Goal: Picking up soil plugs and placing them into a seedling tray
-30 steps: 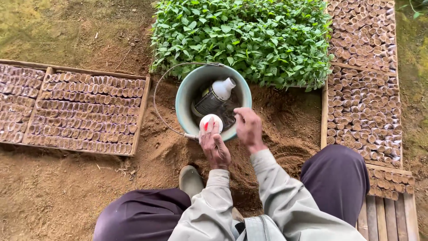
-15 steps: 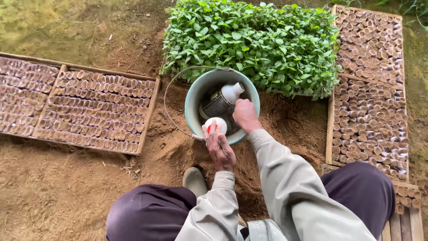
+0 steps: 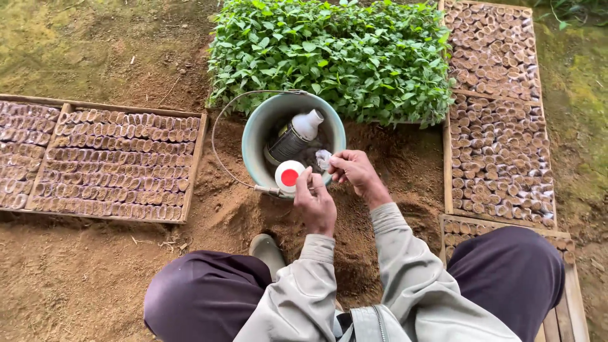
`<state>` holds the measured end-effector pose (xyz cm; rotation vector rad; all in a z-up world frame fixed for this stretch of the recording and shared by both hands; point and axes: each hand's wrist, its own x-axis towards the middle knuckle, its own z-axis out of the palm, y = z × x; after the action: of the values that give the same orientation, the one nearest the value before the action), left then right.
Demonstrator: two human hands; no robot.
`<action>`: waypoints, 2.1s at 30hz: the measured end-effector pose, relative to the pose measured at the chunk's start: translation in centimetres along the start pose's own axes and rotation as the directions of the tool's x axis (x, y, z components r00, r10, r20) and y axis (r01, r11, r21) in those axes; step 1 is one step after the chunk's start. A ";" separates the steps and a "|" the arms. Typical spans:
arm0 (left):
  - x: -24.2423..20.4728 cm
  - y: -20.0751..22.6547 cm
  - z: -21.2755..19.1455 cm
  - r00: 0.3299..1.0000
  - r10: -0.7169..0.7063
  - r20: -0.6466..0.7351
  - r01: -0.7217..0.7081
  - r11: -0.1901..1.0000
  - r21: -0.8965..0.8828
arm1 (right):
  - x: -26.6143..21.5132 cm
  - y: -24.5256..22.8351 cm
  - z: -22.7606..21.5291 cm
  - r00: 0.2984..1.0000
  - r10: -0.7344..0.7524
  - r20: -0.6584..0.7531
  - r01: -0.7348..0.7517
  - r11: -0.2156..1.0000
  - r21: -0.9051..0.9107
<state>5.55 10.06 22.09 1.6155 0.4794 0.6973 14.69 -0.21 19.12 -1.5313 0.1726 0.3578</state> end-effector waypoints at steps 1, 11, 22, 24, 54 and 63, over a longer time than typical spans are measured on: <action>-0.1 -1.2 0.3 1.000 0.002 0.008 -0.002 1.000 0.001 | -0.5 0.0 0.1 1.000 0.000 -0.006 0.000 1.000 0.006; 0.0 -6.6 1.9 0.964 -0.257 0.072 0.262 0.963 -0.068 | -0.9 1.5 -0.4 0.998 -0.065 -0.027 0.064 0.997 -0.036; -4.2 -5.1 3.2 0.881 -0.335 0.334 0.404 0.900 -0.163 | -6.3 2.8 -3.5 0.996 -0.028 -0.087 0.047 0.975 0.219; -5.1 -5.6 3.9 0.863 -0.329 0.384 0.411 0.898 -0.155 | -5.8 5.0 -5.4 0.990 -0.052 -0.134 0.079 0.976 0.205; -11.2 -8.0 6.3 0.590 -0.549 0.592 0.774 0.594 -0.220 | -10.4 10.6 -10.5 0.796 -0.023 -0.605 0.247 0.925 0.290; -10.2 -10.1 6.0 0.643 -0.599 0.478 0.754 0.603 -0.260 | -11.6 11.1 -11.6 0.868 0.154 -0.473 0.027 0.935 0.354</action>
<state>2.96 0.53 9.97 0.9490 0.5863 -0.0958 1.45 -13.08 12.04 -1.2335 0.6619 -0.0287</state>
